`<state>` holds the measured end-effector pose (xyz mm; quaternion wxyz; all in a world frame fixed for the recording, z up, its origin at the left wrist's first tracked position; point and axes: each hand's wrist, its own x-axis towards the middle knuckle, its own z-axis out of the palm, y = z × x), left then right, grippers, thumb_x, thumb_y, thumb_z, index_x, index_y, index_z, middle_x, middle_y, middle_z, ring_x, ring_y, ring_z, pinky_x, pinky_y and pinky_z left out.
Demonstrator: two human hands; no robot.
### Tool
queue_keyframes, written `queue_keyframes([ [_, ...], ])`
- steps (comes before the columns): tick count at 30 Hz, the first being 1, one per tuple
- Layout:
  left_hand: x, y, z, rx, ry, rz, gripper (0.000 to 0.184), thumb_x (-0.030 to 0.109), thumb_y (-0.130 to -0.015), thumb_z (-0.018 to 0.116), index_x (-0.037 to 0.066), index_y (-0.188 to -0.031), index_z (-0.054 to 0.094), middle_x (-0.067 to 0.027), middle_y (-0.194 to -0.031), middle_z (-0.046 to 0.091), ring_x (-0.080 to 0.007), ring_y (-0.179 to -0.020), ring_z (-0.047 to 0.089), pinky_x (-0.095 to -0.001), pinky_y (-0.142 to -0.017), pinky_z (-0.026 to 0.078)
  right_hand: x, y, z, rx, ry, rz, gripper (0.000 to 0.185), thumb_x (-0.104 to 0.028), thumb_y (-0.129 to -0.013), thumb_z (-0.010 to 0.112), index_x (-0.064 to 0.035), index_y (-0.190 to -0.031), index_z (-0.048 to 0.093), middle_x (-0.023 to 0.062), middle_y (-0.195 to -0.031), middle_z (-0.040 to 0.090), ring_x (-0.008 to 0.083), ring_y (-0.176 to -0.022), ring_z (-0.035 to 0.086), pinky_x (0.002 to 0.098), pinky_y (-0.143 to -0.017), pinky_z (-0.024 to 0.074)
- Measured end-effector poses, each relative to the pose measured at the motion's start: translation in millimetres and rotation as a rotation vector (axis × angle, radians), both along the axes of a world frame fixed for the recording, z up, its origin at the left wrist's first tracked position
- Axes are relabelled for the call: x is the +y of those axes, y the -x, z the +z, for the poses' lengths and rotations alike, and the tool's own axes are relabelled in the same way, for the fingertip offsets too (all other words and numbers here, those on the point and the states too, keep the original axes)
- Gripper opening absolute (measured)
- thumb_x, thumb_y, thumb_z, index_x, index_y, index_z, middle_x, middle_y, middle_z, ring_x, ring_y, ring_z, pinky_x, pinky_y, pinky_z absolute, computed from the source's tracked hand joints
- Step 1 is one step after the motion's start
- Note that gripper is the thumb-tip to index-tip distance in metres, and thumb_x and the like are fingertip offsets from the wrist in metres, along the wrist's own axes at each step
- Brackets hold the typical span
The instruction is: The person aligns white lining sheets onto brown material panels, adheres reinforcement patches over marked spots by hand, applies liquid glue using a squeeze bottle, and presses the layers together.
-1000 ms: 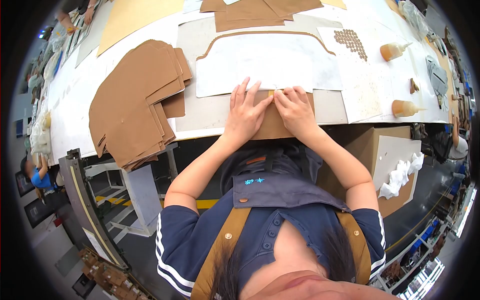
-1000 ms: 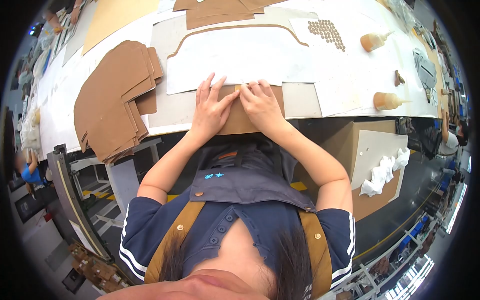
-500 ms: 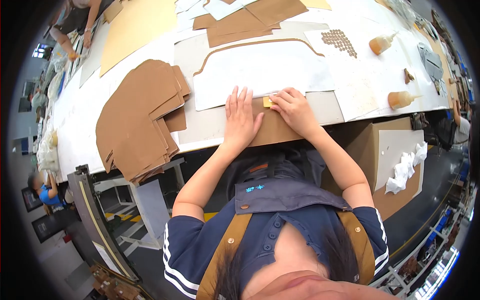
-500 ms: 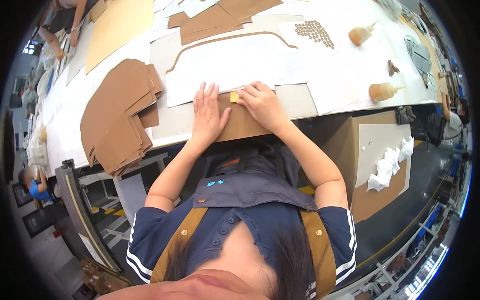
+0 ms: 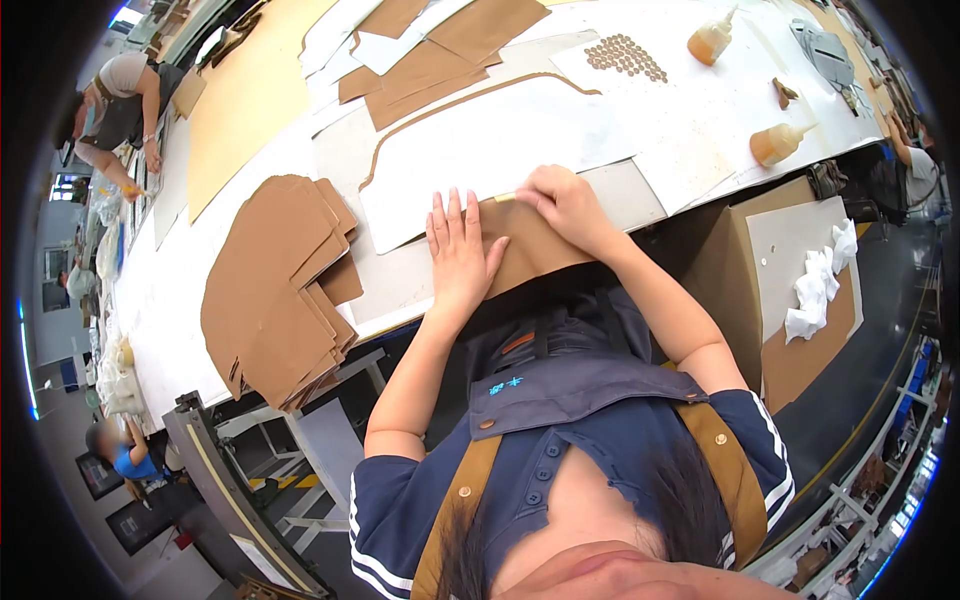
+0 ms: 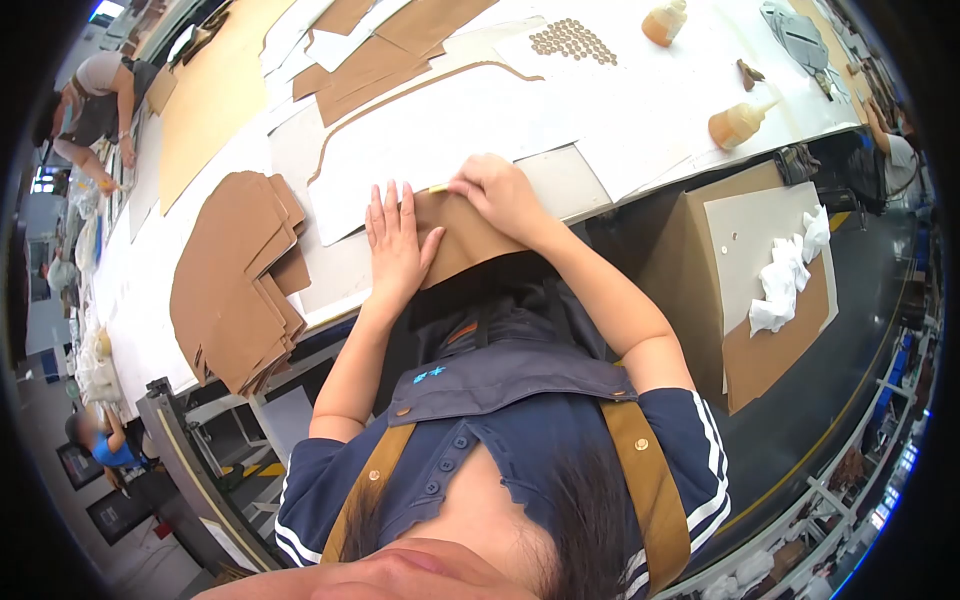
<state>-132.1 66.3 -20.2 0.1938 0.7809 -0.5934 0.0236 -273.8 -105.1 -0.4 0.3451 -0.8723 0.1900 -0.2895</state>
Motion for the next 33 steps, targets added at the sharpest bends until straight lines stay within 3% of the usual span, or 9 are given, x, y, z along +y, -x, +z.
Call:
queue_keyframes([
  [4, 0, -1, 0, 0.013, -0.025, 0.001, 0.087, 0.037, -0.094, 0.071, -0.001, -0.159, 0.027, -0.0264, -0.163, 0.026, -0.0468, -0.154, 0.016, -0.0584, -0.124, 0.017, -31, -8, -18, -0.154, -0.895, -0.147, 0.027, -0.023, -0.105, 0.061, 0.0009, -0.100, 0.071, 0.0020, -0.090, 0.070, 0.0083, -0.078, 0.062, 0.0252, -0.074, 0.0508],
  [7, 3, -2, 4, 0.070, 0.000, -0.009, 0.081, 0.037, -0.093, 0.072, 0.007, -0.158, 0.035, -0.0255, -0.163, 0.025, -0.0476, -0.154, 0.015, -0.0597, -0.123, 0.016, -31, 15, -6, -0.585, -0.851, -0.363, 0.024, -0.020, -0.104, 0.062, 0.0019, -0.101, 0.072, 0.0045, -0.093, 0.071, 0.0100, -0.082, 0.063, 0.0274, -0.075, 0.0509],
  [9, 8, -3, 8, 0.105, 0.060, -0.032, 0.072, 0.037, -0.093, 0.072, 0.015, -0.155, 0.043, -0.0248, -0.164, 0.025, -0.0478, -0.154, 0.014, -0.0615, -0.122, 0.016, -32, 43, 6, -0.636, -0.420, -0.536, 0.015, -0.014, -0.101, 0.066, 0.0005, -0.103, 0.071, 0.0067, -0.099, 0.071, 0.0152, -0.086, 0.065, 0.0305, -0.078, 0.0522],
  [11, 7, -2, 12, 0.127, 0.073, -0.065, 0.063, 0.035, -0.093, 0.072, 0.021, -0.151, 0.051, -0.0233, -0.164, 0.025, -0.0476, -0.154, 0.013, -0.0623, -0.122, 0.015, -39, 74, 21, -0.422, 0.429, -0.652, 0.010, -0.008, -0.095, 0.070, -0.0010, -0.103, 0.071, 0.0084, -0.104, 0.071, 0.0243, -0.089, 0.066, 0.0345, -0.080, 0.0536],
  [15, 0, 0, 16, 0.111, 0.014, -0.125, 0.048, 0.032, -0.094, 0.071, 0.026, -0.141, 0.063, -0.0195, -0.166, 0.025, -0.0475, -0.154, 0.013, -0.0618, -0.122, 0.012, -25, 114, 7, 0.187, 0.529, -0.304, 0.025, -0.009, -0.086, 0.076, -0.0039, -0.110, 0.071, 0.0086, -0.121, 0.068, 0.0303, -0.115, 0.060, 0.0403, -0.096, 0.0490],
  [19, -14, -10, 20, 0.036, 0.059, -0.161, 0.033, 0.031, -0.095, 0.070, 0.022, -0.126, 0.072, -0.0189, -0.161, 0.036, -0.0465, -0.153, 0.019, -0.0607, -0.122, 0.013, -21, 139, 8, 0.105, 0.349, -0.381, 0.028, -0.012, -0.089, 0.075, -0.0049, -0.116, 0.071, 0.0086, -0.130, 0.066, 0.0305, -0.124, 0.058, 0.0398, -0.105, 0.0455],
  [25, -93, -92, -1, 0.258, 0.225, -0.061, 0.035, 0.032, -0.091, 0.074, 0.013, -0.120, 0.067, -0.0180, -0.140, 0.057, -0.0419, -0.140, 0.042, -0.0567, -0.115, 0.029, -108, 206, -12, -0.935, -0.985, -0.673, 0.053, -0.038, -0.106, 0.053, 0.0068, -0.134, 0.055, 0.0187, -0.134, 0.062, 0.0285, -0.127, 0.057, 0.0405, -0.110, 0.0428],
  [29, -129, -149, -6, 0.099, 0.034, 0.189, 0.048, 0.039, -0.087, 0.077, 0.013, -0.125, 0.064, -0.0165, -0.133, 0.061, -0.0368, -0.125, 0.054, -0.0526, -0.104, 0.040, -182, 291, -32, -1.587, -1.943, -0.091, 0.084, -0.059, -0.101, 0.051, 0.0062, -0.151, 0.033, 0.0246, -0.147, 0.048, 0.0352, -0.136, 0.049, 0.0548, -0.112, 0.0403],
  [33, -145, -177, 6, 0.153, -0.110, 0.202, 0.035, 0.042, -0.083, 0.080, 0.013, -0.100, 0.073, -0.0131, -0.104, 0.070, -0.0340, -0.102, 0.062, -0.0474, -0.097, 0.044, -198, 300, -26, -1.898, -1.950, -0.101, 0.097, -0.071, -0.099, 0.042, 0.0028, -0.158, 0.021, 0.0257, -0.145, 0.051, 0.0375, -0.129, 0.055, 0.0582, -0.111, 0.0414],
])
